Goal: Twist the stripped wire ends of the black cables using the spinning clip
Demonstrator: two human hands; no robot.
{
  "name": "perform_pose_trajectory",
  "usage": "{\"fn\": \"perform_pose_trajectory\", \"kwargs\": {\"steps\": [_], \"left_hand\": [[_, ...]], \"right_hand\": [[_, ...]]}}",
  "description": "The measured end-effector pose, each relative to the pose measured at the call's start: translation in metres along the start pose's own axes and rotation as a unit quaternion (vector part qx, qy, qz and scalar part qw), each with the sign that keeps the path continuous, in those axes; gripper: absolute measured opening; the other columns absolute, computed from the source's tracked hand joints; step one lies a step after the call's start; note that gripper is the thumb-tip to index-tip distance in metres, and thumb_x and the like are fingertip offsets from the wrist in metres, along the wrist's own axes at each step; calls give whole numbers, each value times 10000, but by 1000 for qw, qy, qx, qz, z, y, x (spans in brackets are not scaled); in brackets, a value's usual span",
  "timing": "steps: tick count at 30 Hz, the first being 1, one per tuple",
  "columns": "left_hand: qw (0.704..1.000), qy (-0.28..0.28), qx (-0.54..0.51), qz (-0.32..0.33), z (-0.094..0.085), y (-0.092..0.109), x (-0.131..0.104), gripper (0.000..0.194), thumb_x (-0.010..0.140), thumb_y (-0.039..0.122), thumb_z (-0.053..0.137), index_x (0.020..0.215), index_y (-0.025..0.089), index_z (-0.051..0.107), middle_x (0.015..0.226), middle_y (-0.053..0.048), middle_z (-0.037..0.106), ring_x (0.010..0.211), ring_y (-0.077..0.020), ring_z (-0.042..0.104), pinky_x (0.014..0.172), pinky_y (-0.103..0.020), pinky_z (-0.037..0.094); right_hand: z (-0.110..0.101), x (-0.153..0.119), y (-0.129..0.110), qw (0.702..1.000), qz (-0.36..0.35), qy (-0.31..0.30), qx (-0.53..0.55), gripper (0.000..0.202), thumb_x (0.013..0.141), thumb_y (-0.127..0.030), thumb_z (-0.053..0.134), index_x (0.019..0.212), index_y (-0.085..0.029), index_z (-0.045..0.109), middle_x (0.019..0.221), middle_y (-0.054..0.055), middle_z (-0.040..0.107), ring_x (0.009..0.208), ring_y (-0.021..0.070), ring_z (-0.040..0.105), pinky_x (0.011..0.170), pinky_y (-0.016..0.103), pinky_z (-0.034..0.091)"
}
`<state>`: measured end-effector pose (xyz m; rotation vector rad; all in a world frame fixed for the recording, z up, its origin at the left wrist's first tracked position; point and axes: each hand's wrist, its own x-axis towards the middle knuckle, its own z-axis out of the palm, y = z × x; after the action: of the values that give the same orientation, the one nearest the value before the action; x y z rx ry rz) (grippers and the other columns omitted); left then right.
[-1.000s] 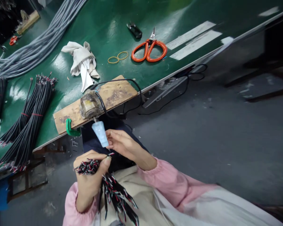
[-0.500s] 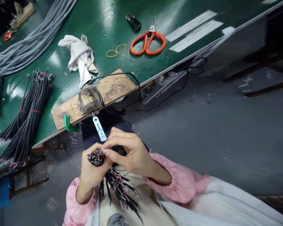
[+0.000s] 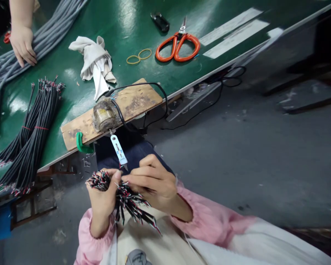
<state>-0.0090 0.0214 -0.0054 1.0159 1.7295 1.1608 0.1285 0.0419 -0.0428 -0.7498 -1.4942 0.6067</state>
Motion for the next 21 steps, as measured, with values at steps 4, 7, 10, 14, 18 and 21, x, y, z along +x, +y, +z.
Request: {"fn": "perform_pose_trajectory", "kwargs": {"steps": [4, 7, 10, 14, 18, 21], "left_hand": [[1000, 17, -9, 4, 0, -2, -1, 87, 675, 250, 798, 620, 190, 765, 574, 4, 699, 511, -138, 620, 526, -249, 516], [1000, 19, 2, 18, 0, 2, -1, 86, 658, 255, 797, 606, 192, 768, 559, 1, 688, 512, -147, 617, 518, -261, 518], [1000, 12, 3, 27, 1, 6, -1, 55, 645, 232, 787, 603, 198, 778, 567, -5, 698, 537, -154, 631, 533, -263, 528], [1000, 2, 3, 29, 3, 7, -1, 51, 650, 222, 783, 605, 197, 784, 556, -3, 692, 525, -147, 614, 523, -256, 515], [999, -14, 0, 37, 2, 3, -3, 50, 667, 202, 790, 618, 200, 783, 560, 3, 688, 525, -140, 609, 526, -247, 497], [999, -31, -9, 29, -1, -1, -4, 86, 718, 230, 784, 639, 196, 783, 539, 10, 667, 494, -129, 583, 512, -244, 477]], "right_hand": [[1, 0, 1, 995, 90, 33, -8, 152, 877, -144, 680, 909, -244, 789, 715, 35, 750, 628, 184, 633, 617, 358, 516], [3, 5, 2, 993, 120, 17, -10, 148, 872, -137, 658, 858, -216, 782, 736, 50, 763, 655, 188, 657, 627, 351, 525], [5, 7, 0, 993, 114, 4, -5, 154, 876, -130, 637, 851, -208, 768, 750, 54, 768, 660, 187, 662, 630, 350, 529], [7, 7, -3, 994, 110, 22, 4, 143, 851, -114, 644, 814, -202, 751, 731, 55, 756, 662, 186, 651, 638, 348, 522], [4, 10, 3, 967, 233, -7, 106, 153, 824, -157, 633, 697, -184, 715, 645, 38, 714, 591, 161, 606, 573, 305, 483], [2, 11, 10, 899, 368, -78, 225, 174, 798, -210, 635, 637, -179, 694, 569, 8, 663, 523, 134, 563, 502, 260, 443]]}}
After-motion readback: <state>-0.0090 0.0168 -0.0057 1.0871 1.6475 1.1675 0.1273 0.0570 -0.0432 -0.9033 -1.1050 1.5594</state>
